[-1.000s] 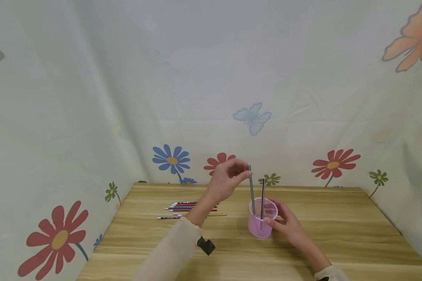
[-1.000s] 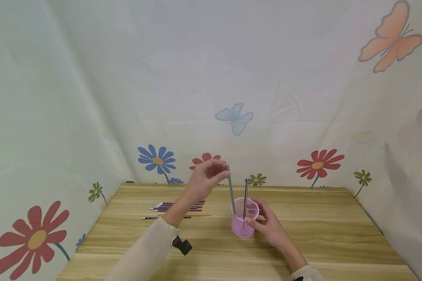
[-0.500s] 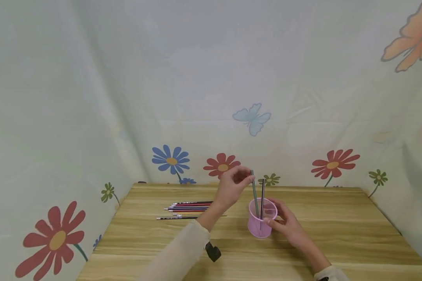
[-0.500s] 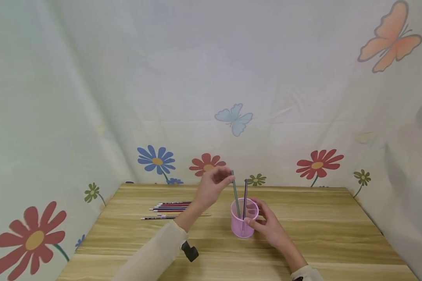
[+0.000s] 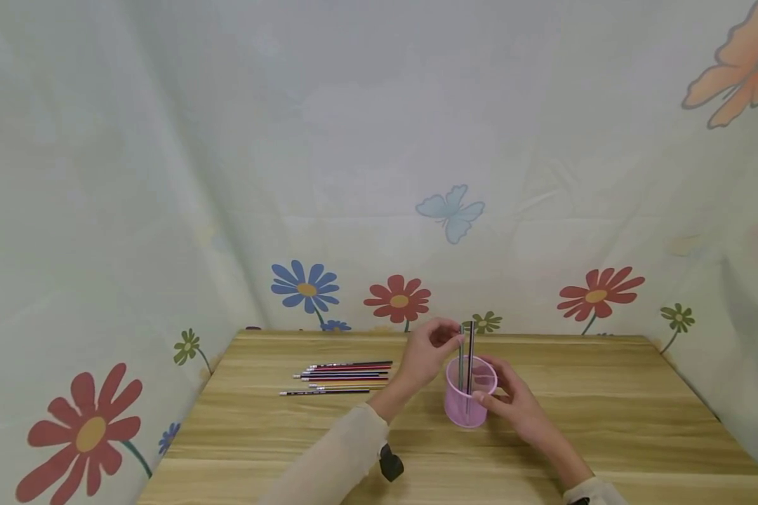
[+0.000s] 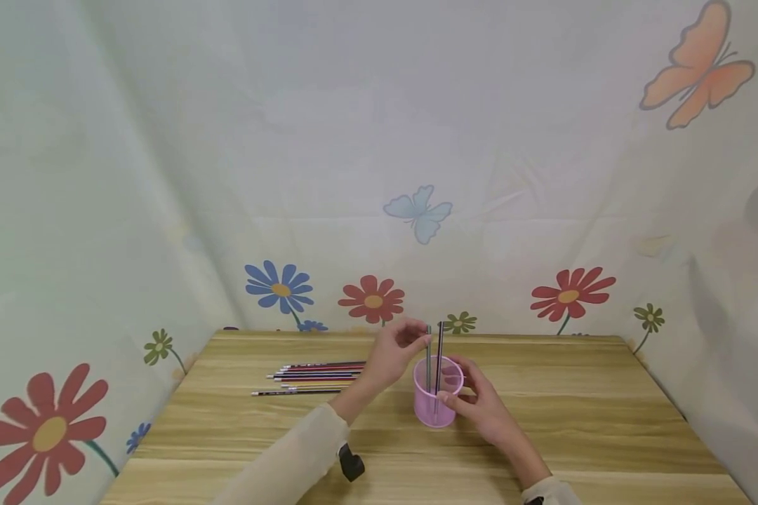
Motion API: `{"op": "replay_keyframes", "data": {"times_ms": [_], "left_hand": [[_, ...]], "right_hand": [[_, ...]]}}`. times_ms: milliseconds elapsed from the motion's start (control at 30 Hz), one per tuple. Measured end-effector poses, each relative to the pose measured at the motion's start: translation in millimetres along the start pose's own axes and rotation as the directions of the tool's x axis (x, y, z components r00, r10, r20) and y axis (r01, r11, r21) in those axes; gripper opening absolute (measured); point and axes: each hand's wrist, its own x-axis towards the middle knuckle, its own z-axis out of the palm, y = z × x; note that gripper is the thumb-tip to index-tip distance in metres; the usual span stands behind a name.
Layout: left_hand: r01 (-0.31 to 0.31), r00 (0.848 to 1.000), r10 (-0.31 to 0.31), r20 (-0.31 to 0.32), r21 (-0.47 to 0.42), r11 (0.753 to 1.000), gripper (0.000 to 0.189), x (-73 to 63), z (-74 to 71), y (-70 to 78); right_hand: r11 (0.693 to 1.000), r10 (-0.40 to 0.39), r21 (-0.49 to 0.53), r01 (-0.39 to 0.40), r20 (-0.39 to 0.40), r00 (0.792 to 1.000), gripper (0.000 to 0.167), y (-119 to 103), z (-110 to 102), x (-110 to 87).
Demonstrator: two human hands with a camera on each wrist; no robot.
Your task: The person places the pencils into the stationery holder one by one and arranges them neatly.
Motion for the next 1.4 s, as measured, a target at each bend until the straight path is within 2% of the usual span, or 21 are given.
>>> {"op": "replay_keyframes", "data": {"times_ms": [233, 500, 733, 867, 1133, 1267, 1400], "left_hand": [[0.027, 0.999, -0.027, -0.023, -0.009, 1.0, 0.019, 3.8, 7.2, -2.2], [0.046, 0.999, -0.046, -0.018, -0.01, 0.999, 0.021, 8.2, 11.5, -8.7], [0.107, 0.994, -0.107, -0.033, 0.01, 0.994, 0.023, 10.4, 11.1, -15.2], [0.128, 0.991, -0.128, -0.025, 0.01, 0.992, 0.022, 9.5, 10.6, -16.0], [0.126, 0.992, -0.127, 0.003, 0.039, 0.991, 0.019, 5.3, 8.2, -20.0], [0.146, 0.989, -0.147, 0.022, 0.046, 0.988, 0.018, 2.1, 4.3, -22.5], [0.134, 0.989, -0.137, 0.053, 0.06, 0.989, 0.02, 0.4, -2.4, -23.8]], "right_hand": [[1.0, -0.022, 0.002, 0.022, 0.0, 1.0, 0.064, 0.9, 0.8, 1.1], [1.0, 0.009, 0.019, -0.009, -0.003, 1.0, 0.065, 0.9, 4.5, 1.8], [0.999, 0.014, 0.029, -0.014, 0.006, 1.0, 0.066, 1.1, 4.7, 2.2], [0.999, 0.016, 0.038, -0.016, 0.013, 1.0, 0.066, 2.1, 4.8, 2.5], [1.0, 0.004, 0.023, -0.004, 0.0, 1.0, 0.066, 3.0, 5.6, 2.1], [1.0, -0.006, 0.02, 0.006, 0.004, 1.0, 0.066, 3.0, 5.2, 0.6], [1.0, -0.014, -0.003, 0.014, -0.016, 1.0, 0.064, 3.2, 2.6, -0.2]]}}
